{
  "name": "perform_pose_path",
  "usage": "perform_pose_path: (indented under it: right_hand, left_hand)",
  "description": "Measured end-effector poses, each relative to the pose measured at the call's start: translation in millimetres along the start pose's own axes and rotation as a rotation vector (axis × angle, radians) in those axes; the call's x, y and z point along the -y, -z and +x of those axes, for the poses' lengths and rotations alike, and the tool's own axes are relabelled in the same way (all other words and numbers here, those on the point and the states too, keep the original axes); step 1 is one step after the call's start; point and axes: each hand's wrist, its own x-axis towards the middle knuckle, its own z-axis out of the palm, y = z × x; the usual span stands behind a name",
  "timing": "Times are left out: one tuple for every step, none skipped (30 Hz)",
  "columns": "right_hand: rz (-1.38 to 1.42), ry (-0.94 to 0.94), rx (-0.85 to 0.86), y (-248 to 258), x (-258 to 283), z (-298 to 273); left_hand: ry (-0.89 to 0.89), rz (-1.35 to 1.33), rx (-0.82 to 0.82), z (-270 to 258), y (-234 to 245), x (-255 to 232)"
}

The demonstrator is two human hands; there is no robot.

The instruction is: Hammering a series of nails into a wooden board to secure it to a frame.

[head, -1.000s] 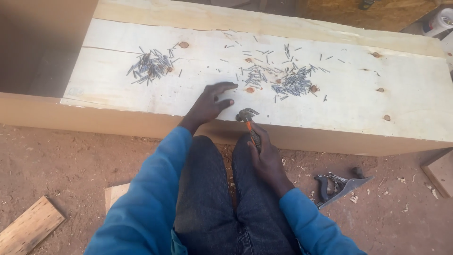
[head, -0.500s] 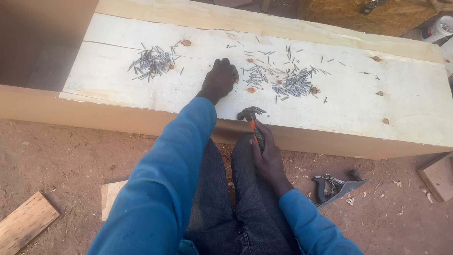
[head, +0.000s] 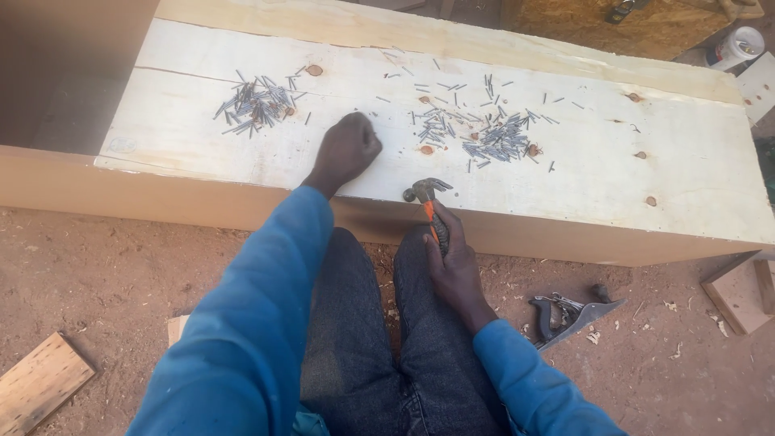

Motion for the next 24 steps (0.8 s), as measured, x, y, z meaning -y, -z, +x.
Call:
perform_pose_path:
  right_hand:
    - [0.002, -0.004, -0.005, 0, 0, 0]
    - [0.008, -0.004, -0.01, 0, -1, 0]
    - [0.012, -0.008, -0.008, -1, -1, -2]
    - [0.01, -0.015, -0.005, -2, -3, -4]
    - [0.019, -0.004, -0.012, -3, -3, -3]
    - [0.028, 0.007, -0.02, -4, -3, -1]
    - [0.03, 0.01, -0.018, -4, -1, -1]
    - [0.045, 0.007, -0.021, -3, 1, -1]
    - [0.058, -0.002, -0.026, -2, 2, -2]
    - [0.059, -0.004, -0.027, -1, 3, -4]
    - [0.072, 0.001, -0.032, 0, 5, -5]
    - [0.085, 0.006, -0.037, 0, 6, -6]
    - [0.088, 0.003, -0.038, 0, 5, -12]
    - [0.08, 0.001, -0.002, 0, 4, -18]
    - [0.072, -0.003, 0.036, -1, 2, -25]
    - [0.073, -0.007, 0.036, -8, -2, -34]
    - [0.095, -0.028, 0.07, -14, -6, -42]
    - [0.117, -0.048, 0.105, -20, -11, -50]
    - [0.116, -0.044, 0.106, -22, -17, -50]
    - [0.089, -0.001, 0.126, -24, -24, -50]
    - [0.066, 0.039, 0.15, -27, -30, -52]
    - [0.07, 0.038, 0.155, -29, -32, -51]
    - [0.082, 0.059, 0.144, -29, -35, -50]
    - [0.094, 0.081, 0.134, -28, -38, -48]
  left_hand:
    - [-0.005, 0.001, 0.004, -8, 3, 2]
    - [0.067, -0.14, -0.043, -16, 7, 4]
    - [0.148, -0.285, -0.089, -27, 9, 7]
    - [0.151, -0.288, -0.083, -30, 8, 6]
    - [0.129, -0.358, -0.101, -31, 10, 6]
    - [0.106, -0.426, -0.119, -33, 12, 7]
    - [0.108, -0.423, -0.122, -35, 14, 7]
    - [0.093, -0.433, -0.112, -37, 15, 6]
    - [0.077, -0.445, -0.096, -39, 14, 5]
    - [0.077, -0.445, -0.094, -40, 12, 6]
    - [0.074, -0.43, -0.074, -41, 10, 8]
    - [0.07, -0.415, -0.055, -42, 7, 9]
    - [0.069, -0.413, -0.051, -44, 7, 9]
    - [0.063, -0.414, -0.044, -45, 7, 10]
    - [0.058, -0.417, -0.036, -46, 5, 10]
    - [0.059, -0.417, -0.031, -49, 6, 11]
    - [0.092, -0.393, -0.024, -50, 6, 11]
    - [0.125, -0.37, -0.016, -51, 7, 11]
    - [0.125, -0.37, -0.02, -51, 6, 10]
    - [0.1, -0.373, -0.026, -51, 6, 9]
    - [0.079, -0.373, -0.027, -53, 6, 9]
    - [0.085, -0.37, -0.026, -57, 7, 10]
    - [0.092, -0.361, -0.015, -57, 6, 9]
    - [0.099, -0.353, -0.004, -57, 5, 9]
